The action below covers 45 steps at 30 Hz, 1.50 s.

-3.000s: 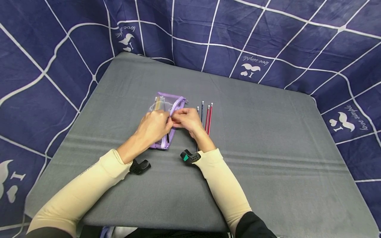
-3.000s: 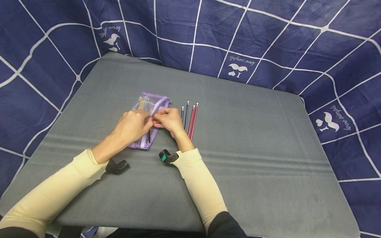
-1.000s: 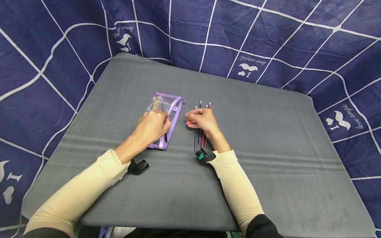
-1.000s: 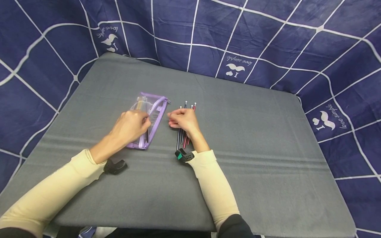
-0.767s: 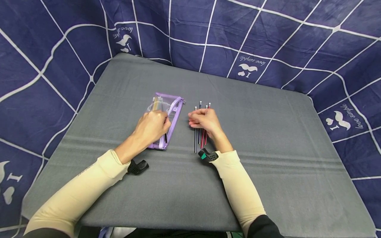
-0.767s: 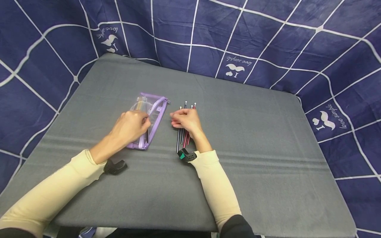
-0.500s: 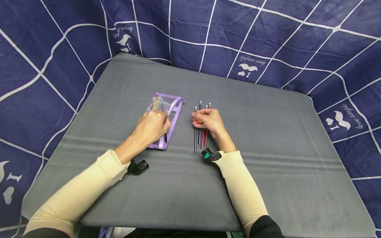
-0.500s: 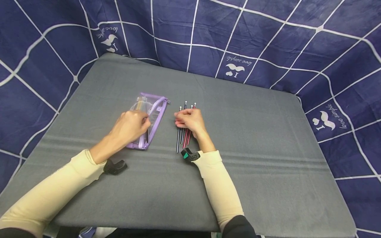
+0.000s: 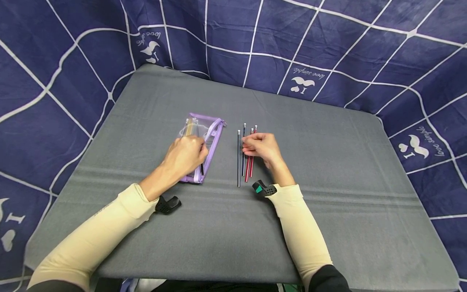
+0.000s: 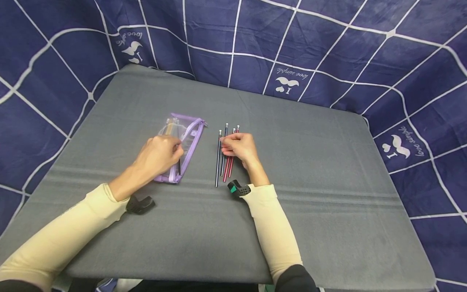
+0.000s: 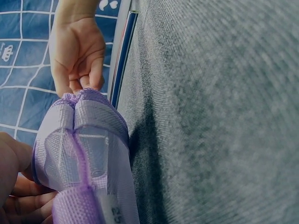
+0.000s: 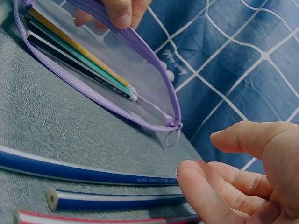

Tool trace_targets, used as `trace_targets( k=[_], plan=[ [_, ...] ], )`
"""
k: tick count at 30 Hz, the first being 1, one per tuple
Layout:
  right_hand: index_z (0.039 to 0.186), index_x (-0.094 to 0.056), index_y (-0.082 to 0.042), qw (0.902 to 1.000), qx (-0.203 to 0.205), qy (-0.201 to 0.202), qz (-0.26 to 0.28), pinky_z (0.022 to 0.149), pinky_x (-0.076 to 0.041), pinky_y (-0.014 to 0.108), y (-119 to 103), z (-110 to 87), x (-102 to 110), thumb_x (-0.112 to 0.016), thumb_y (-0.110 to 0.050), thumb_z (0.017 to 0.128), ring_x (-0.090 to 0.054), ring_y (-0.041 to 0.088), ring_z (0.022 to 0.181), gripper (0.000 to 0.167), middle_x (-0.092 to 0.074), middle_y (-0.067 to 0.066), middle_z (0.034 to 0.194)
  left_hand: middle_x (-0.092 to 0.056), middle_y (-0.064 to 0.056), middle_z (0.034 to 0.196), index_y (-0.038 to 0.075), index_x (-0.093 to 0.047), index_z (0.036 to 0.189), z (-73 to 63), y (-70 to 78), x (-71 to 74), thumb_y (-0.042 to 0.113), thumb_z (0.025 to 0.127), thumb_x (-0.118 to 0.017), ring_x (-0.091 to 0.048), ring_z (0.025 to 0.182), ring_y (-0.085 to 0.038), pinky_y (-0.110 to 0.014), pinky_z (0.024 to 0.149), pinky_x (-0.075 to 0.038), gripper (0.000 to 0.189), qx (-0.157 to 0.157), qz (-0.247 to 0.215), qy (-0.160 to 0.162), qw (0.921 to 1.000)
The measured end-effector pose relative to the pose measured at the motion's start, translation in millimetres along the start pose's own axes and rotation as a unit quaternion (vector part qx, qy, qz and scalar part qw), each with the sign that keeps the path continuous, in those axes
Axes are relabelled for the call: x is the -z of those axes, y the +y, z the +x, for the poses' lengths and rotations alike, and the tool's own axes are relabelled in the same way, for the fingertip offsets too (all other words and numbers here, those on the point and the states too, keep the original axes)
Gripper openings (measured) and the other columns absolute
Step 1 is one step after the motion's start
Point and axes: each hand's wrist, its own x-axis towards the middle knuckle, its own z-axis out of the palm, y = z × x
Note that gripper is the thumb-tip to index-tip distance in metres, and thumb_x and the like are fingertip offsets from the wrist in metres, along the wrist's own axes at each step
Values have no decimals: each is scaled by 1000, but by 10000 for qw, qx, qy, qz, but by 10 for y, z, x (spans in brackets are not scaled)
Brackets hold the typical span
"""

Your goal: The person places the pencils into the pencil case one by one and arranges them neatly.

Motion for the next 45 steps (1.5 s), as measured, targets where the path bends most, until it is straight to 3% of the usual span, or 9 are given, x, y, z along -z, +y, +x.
trace_targets(
  k=[23,45],
  plan=[
    [90,-65,9,9996,-89,225,-165,57,-56,26,91,51,265,-70,7,82,-65,12,55,10,-71,9,76,-54,-9,63,5,-55,63,-3,6,3,4,83,-59,-54,51,-27,-47,48,-49,20,2,3,-68,10000],
    [90,-64,9,9956,-379,343,-791,56,-55,23,121,57,322,-80,2,78,-65,8,53,20,-67,4,66,-54,-9,61,6,-54,62,-5,-2,2,4,83,-59,-52,50,-26,-48,49,-49,21,-98,96,-42,9999]
  ],
)
